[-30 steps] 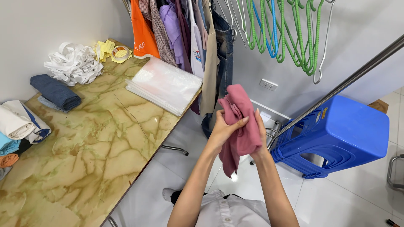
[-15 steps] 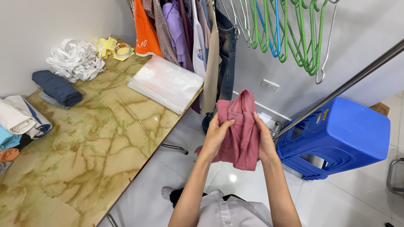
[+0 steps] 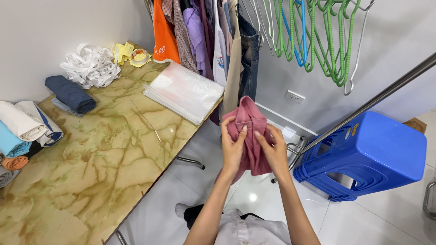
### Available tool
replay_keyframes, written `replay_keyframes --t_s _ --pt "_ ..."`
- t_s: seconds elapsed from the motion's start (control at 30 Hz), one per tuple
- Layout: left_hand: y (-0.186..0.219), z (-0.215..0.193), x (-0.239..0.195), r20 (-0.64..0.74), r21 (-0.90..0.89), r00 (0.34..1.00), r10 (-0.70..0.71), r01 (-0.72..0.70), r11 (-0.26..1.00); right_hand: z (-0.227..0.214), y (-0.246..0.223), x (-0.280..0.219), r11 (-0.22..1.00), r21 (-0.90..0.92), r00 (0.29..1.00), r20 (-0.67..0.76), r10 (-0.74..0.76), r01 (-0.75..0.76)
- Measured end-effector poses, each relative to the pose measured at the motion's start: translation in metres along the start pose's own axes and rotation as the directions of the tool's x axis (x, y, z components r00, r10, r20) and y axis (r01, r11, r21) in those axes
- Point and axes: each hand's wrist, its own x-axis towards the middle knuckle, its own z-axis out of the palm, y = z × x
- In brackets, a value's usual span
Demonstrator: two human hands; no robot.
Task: The person unpacks folded clothes from plastic bags on a marble table, stacks them, and then hangs a pink shirt and a white shirt on a metal clothing rack using hangers.
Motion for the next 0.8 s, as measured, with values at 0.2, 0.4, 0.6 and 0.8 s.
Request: replay_keyframes --t_s 0.2,0.4,0.6,0.8 --pt "-0.022 0.013 -0.005 0.114 0.02 0.981 -0.158 0.156 0.987 0.017 0.019 0.009 0.948 0.312 0.987 -0.122 0.107 -0.064" --pt "-0.077 -0.01 0.031 0.092 0.31 0.996 0.016 -0.044 0.95 0.015 0.017 0.023 0.927 0.364 0.99 -0.072 0.124 -0.09" --pt "-0.007 -0.044 0.089 0.122 0.471 0.984 0.129 -0.172 0.865 -0.046 0.048 0.087 0.986 0.138 0.994 -0.068 -0.083 0.091" --pt "-0.01 -0.076 0.133 0.1 0.272 0.986 0.136 -0.159 0.949 -0.074 0.028 0.105 0.986 0.116 0.993 -0.012 -0.12 0.12"
